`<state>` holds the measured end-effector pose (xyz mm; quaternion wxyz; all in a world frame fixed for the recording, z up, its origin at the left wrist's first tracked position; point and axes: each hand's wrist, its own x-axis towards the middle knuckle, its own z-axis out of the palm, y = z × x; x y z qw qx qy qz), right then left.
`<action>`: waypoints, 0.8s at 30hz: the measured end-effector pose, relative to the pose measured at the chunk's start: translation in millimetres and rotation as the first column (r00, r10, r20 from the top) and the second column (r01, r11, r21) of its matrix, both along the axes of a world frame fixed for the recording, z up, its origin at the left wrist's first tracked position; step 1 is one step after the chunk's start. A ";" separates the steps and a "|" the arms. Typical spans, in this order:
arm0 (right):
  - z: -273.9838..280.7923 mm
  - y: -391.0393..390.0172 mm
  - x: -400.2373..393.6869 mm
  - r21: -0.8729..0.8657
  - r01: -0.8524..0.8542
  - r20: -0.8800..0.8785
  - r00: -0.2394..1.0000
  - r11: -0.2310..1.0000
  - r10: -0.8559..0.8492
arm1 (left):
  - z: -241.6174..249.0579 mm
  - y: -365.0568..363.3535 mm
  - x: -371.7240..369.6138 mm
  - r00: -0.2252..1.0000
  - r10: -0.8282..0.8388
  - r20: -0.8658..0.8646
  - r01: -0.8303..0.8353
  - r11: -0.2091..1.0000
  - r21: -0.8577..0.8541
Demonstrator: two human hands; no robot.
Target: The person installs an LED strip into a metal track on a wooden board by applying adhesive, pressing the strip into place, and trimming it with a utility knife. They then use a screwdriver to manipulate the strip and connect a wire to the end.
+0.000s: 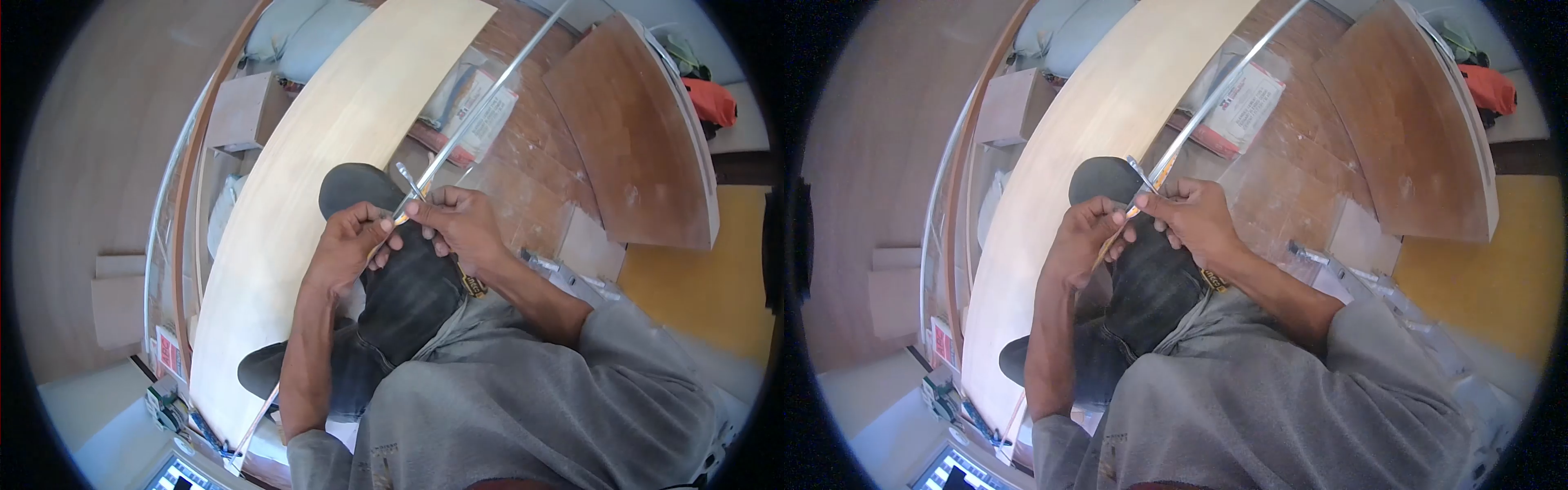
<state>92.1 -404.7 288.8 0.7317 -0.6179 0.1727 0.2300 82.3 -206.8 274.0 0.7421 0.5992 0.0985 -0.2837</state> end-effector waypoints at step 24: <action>-33.4 3.9 10.8 -0.205 0.045 0.311 0.950 0.978 0.022 | -32.9 -7.4 24.4 0.981 -0.045 -0.188 0.017 0.989 -0.149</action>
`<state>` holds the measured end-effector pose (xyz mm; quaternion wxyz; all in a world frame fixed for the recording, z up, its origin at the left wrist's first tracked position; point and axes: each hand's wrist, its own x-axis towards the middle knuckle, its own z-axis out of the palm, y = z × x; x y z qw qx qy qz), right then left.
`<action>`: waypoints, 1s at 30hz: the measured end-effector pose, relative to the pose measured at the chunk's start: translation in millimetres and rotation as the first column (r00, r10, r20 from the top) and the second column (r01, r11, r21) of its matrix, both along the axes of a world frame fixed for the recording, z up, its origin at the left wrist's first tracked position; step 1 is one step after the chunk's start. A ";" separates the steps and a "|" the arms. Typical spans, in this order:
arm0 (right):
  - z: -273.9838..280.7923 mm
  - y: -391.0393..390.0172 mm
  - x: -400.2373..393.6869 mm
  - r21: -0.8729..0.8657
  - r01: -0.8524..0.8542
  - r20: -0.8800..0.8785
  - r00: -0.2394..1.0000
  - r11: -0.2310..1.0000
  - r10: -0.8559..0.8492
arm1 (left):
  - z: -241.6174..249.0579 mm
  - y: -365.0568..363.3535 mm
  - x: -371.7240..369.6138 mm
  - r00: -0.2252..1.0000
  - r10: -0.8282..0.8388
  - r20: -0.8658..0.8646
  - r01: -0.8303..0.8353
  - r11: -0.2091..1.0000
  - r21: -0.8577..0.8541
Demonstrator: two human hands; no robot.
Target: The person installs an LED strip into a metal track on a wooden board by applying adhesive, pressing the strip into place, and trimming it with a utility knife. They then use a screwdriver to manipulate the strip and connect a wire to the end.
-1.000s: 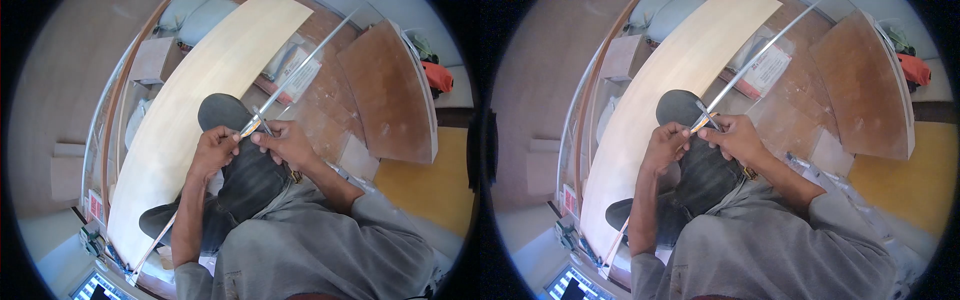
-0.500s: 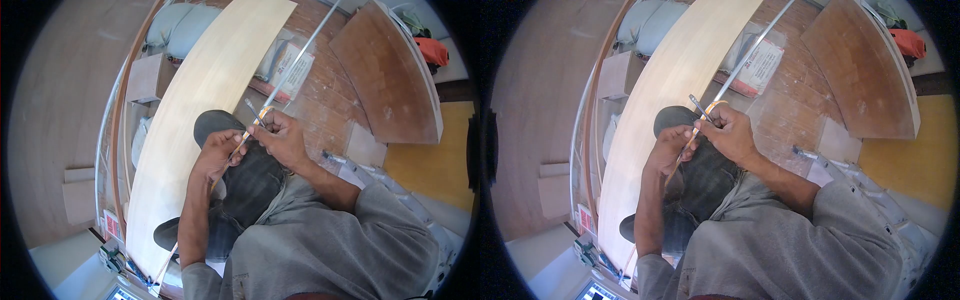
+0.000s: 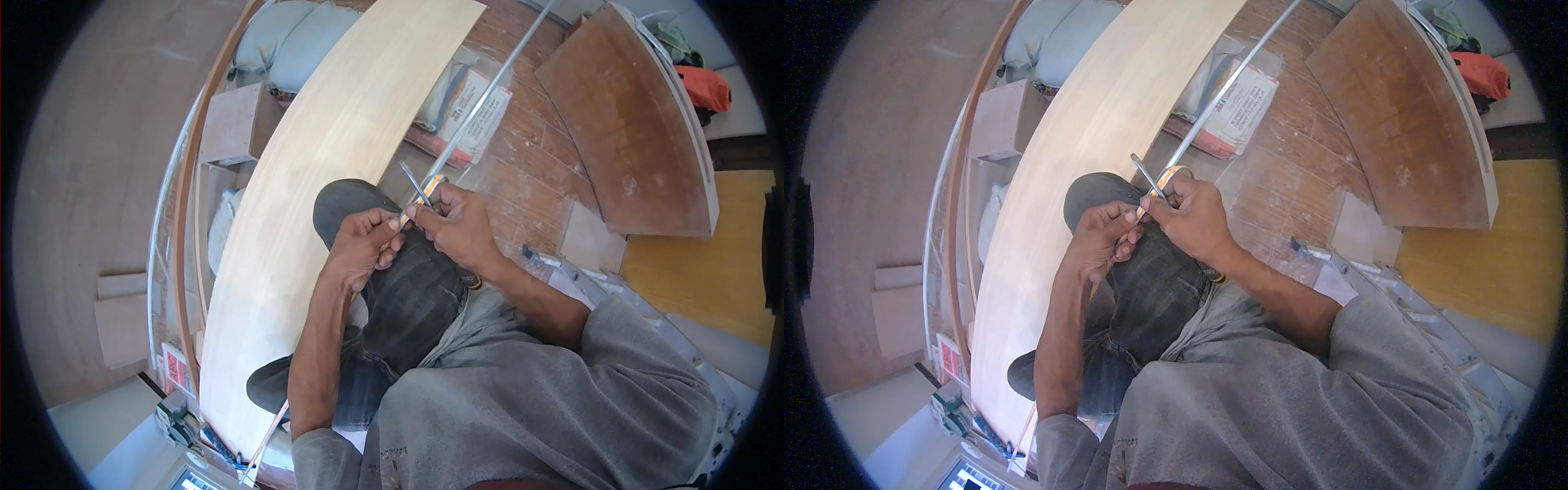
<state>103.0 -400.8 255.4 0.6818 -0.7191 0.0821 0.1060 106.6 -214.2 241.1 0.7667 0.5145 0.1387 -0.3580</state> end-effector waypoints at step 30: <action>85.1 -61.0 9.7 -0.481 -0.534 -0.103 0.822 0.695 0.560 | 23.5 33.4 -47.1 0.993 -0.065 0.097 0.049 0.986 0.161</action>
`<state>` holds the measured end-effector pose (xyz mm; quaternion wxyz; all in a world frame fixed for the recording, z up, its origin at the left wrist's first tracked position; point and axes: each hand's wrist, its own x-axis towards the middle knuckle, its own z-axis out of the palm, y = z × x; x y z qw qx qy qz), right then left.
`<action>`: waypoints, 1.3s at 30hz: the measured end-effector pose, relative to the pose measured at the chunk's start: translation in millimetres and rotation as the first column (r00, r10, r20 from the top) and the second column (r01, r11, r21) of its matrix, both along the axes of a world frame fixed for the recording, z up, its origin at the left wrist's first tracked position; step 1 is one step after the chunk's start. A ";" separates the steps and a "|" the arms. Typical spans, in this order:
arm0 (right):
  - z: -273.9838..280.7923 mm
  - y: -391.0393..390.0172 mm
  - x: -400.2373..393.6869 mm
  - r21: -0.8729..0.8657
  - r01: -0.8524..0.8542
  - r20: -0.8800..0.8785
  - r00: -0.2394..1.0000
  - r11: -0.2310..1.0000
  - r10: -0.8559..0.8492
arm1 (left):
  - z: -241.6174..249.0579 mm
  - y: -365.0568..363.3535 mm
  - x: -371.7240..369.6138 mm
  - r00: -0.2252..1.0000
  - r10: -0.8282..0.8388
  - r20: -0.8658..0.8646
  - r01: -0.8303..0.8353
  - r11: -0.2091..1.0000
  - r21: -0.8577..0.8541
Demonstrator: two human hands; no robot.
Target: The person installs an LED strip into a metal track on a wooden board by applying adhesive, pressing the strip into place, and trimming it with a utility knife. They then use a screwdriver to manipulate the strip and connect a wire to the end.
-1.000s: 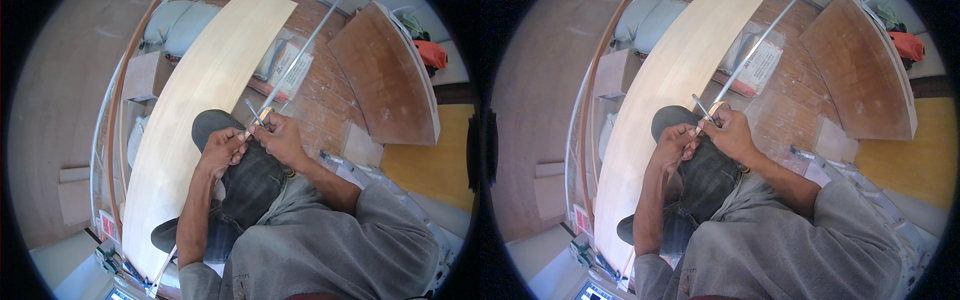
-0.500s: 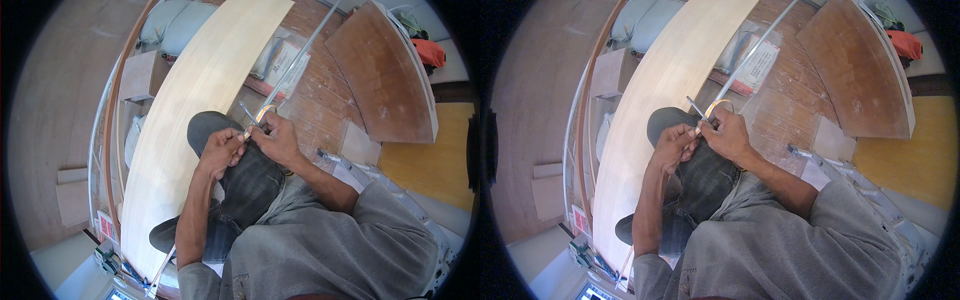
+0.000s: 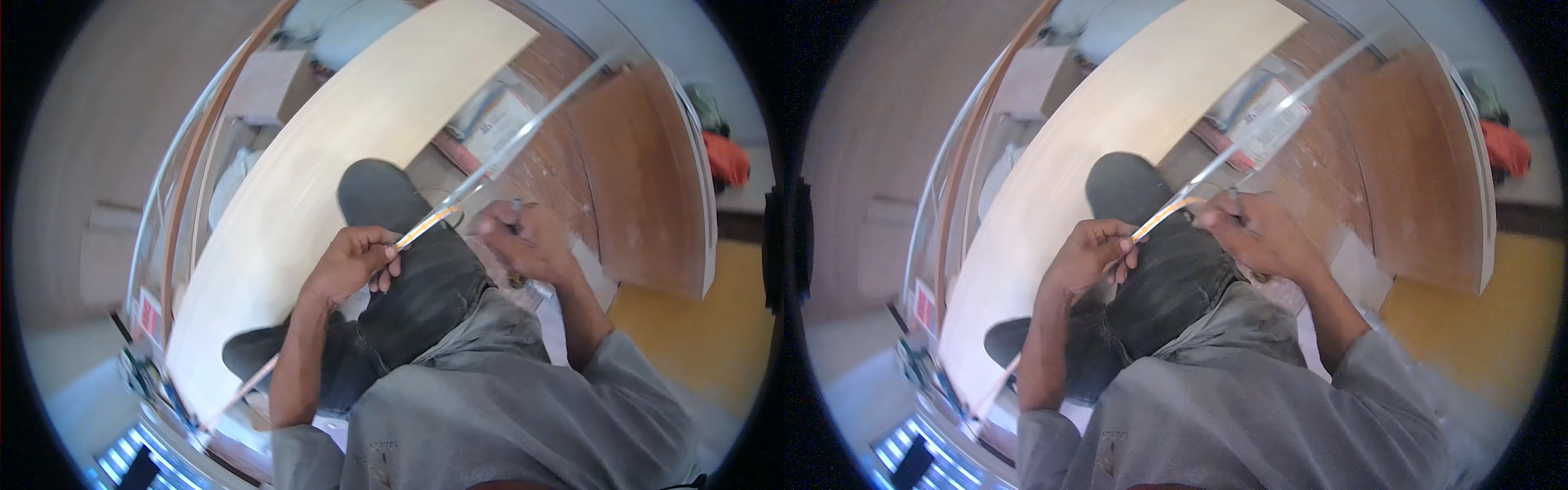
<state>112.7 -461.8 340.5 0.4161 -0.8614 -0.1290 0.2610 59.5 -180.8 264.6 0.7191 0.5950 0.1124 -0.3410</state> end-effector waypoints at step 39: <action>-289.4 456.0 -132.1 -0.471 -0.684 0.301 0.469 0.557 0.831 | -63.3 273.0 -16.0 0.883 0.333 0.329 -0.428 0.861 0.276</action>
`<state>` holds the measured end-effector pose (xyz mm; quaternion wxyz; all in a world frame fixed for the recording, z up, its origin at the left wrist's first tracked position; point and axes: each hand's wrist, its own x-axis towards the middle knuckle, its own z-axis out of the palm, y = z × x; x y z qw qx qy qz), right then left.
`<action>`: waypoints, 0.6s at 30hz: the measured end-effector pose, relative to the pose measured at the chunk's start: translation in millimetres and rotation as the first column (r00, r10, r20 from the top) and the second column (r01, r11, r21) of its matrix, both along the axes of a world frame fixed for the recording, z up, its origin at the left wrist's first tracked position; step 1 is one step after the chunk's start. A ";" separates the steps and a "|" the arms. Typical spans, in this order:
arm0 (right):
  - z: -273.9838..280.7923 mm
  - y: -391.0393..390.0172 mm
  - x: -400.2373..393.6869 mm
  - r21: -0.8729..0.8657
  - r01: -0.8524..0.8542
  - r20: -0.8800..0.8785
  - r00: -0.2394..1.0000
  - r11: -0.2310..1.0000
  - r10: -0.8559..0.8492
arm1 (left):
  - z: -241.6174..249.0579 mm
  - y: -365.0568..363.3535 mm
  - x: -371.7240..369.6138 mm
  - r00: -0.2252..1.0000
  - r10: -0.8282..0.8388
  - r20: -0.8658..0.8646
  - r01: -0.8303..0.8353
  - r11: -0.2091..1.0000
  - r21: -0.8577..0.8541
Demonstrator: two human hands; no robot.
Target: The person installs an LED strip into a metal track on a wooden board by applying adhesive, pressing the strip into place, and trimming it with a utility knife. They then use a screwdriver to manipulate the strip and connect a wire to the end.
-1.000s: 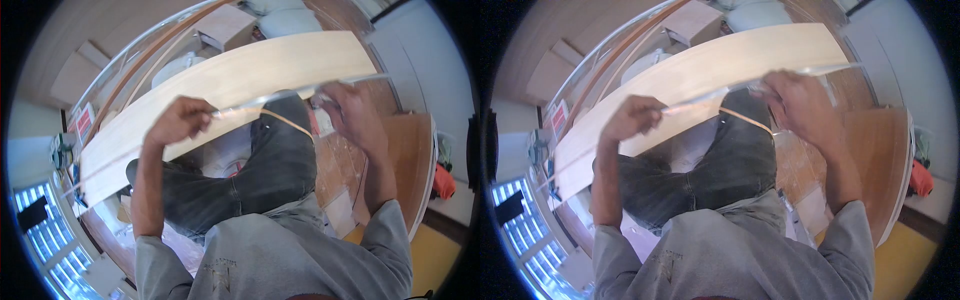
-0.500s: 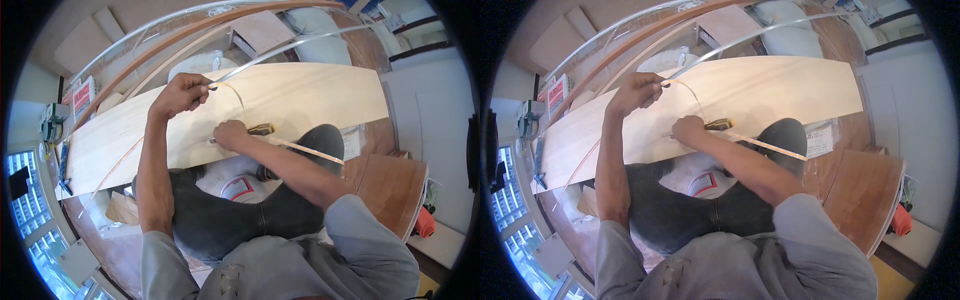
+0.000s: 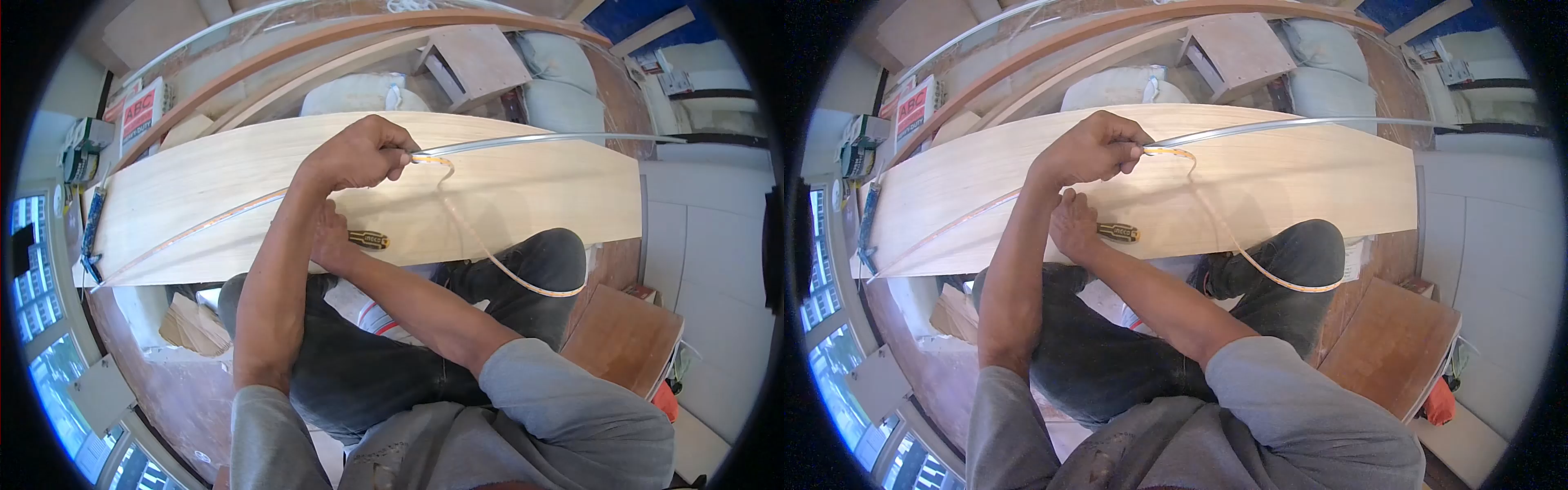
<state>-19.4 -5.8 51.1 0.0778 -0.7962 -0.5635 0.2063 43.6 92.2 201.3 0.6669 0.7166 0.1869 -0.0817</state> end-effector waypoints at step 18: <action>50.4 -60.6 62.5 0.110 -0.371 0.060 0.928 0.922 0.367 | -3.4 -5.5 -10.1 0.995 -0.074 -0.068 0.084 0.982 0.169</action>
